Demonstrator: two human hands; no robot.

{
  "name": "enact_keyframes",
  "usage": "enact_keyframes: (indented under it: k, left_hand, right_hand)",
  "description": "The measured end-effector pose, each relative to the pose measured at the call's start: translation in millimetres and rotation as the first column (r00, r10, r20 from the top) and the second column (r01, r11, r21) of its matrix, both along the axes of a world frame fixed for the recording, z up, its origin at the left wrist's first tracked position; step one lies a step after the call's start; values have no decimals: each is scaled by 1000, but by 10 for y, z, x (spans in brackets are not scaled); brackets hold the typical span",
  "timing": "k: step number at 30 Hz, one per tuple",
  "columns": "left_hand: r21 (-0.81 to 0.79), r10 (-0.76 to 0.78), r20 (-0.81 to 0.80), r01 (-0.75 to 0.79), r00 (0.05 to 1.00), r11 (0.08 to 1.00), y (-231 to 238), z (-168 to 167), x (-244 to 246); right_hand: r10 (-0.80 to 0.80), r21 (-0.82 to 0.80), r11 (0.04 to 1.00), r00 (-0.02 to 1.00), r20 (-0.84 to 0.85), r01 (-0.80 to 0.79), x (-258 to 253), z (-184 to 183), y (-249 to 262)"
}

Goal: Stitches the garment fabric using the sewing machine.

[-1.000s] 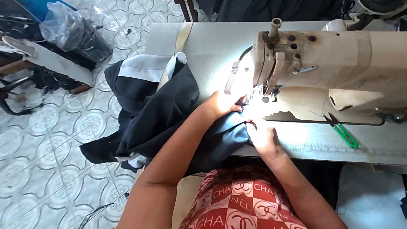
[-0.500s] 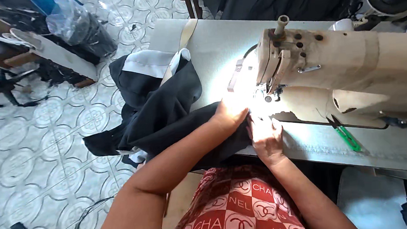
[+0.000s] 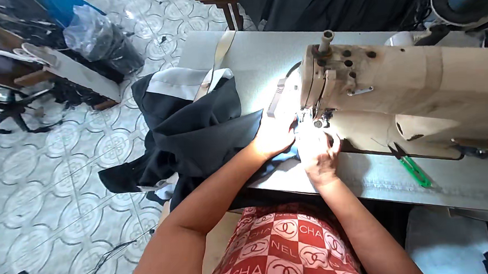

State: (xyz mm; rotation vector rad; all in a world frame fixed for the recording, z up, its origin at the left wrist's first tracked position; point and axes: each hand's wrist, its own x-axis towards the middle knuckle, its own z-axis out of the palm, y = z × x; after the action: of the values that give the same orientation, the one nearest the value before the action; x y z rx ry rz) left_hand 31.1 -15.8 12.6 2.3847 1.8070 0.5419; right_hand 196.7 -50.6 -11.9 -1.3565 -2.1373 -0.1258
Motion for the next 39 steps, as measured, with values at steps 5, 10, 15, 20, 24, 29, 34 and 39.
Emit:
enact_keyframes:
  k: [5, 10, 15, 20, 24, 29, 34, 39]
  left_hand:
    - [45, -138, -6, 138, 990, 989, 200, 60, -61]
    - [13, -172, -17, 172, 985, 985, 186, 85, -100]
    - [63, -182, -28, 183, 983, 981, 201, -15, -140]
    - [112, -246, -57, 251, 968, 961, 323, -23, -196]
    - [88, -261, -63, 266, 963, 960, 346, 0, -206]
    - [102, -287, -73, 294, 955, 950, 413, -62, -260]
    - [112, -292, -33, 294, 956, 949, -15, 201, -288]
    - [165, -248, 66, 234, 967, 958, -456, 56, -277]
  right_hand:
    - [-41, -128, 991, 999, -16, 39, -51, 14, 30]
    - [-53, -207, 977, 997, -53, 41, -62, 44, 42]
    - [-68, -265, 963, 995, -78, 45, -60, 78, 57]
    - [-68, -272, 961, 995, -70, 46, -64, 67, 55]
    - [-79, -293, 955, 994, -79, 52, -64, 94, 55]
    - [-99, -354, 932, 993, -60, 72, -83, 129, 71]
    - [-20, -256, 967, 993, -115, -11, 9, 70, 96]
    - [-63, -225, 974, 978, -199, 17, 214, 100, -129]
